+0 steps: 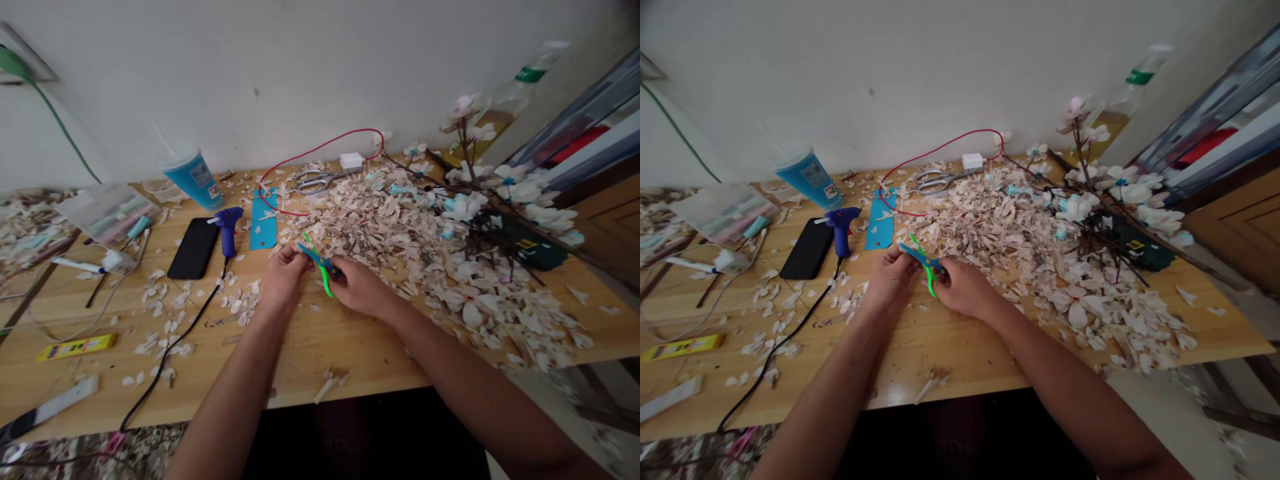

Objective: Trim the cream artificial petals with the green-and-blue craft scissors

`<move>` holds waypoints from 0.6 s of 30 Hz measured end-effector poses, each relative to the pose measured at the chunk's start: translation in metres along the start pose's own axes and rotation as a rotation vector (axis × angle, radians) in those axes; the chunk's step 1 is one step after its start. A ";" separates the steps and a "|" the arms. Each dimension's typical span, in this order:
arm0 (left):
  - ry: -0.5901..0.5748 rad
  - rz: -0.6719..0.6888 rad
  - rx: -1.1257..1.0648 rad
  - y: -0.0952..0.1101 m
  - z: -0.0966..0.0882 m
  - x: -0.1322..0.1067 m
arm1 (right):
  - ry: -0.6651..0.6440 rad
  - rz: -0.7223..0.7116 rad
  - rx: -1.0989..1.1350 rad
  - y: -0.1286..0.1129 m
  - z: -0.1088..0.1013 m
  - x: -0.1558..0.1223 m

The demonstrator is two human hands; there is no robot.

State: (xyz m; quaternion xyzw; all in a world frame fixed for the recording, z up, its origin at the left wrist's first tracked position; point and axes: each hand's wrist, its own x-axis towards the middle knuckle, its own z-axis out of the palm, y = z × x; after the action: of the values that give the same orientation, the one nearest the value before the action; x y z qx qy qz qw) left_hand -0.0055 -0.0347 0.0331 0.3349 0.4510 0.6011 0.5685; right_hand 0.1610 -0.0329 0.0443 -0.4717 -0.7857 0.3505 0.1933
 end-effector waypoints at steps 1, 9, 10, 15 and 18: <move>-0.011 0.000 0.012 0.000 -0.001 0.000 | 0.000 0.004 -0.006 0.000 0.000 0.000; -0.019 -0.063 0.096 0.006 -0.007 0.003 | 0.009 0.024 -0.067 0.004 0.003 0.001; -0.016 -0.075 0.090 0.007 -0.007 0.003 | 0.010 0.025 -0.070 0.005 0.003 0.001; -0.027 -0.097 0.088 0.007 -0.008 0.004 | 0.007 0.031 -0.070 0.006 0.004 0.002; -0.062 -0.092 0.103 0.006 -0.011 0.005 | 0.011 0.024 -0.073 0.006 0.003 0.001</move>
State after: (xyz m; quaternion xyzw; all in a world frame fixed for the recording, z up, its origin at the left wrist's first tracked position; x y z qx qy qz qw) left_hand -0.0182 -0.0313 0.0339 0.3610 0.4785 0.5397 0.5912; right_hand 0.1622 -0.0315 0.0383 -0.4898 -0.7910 0.3214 0.1762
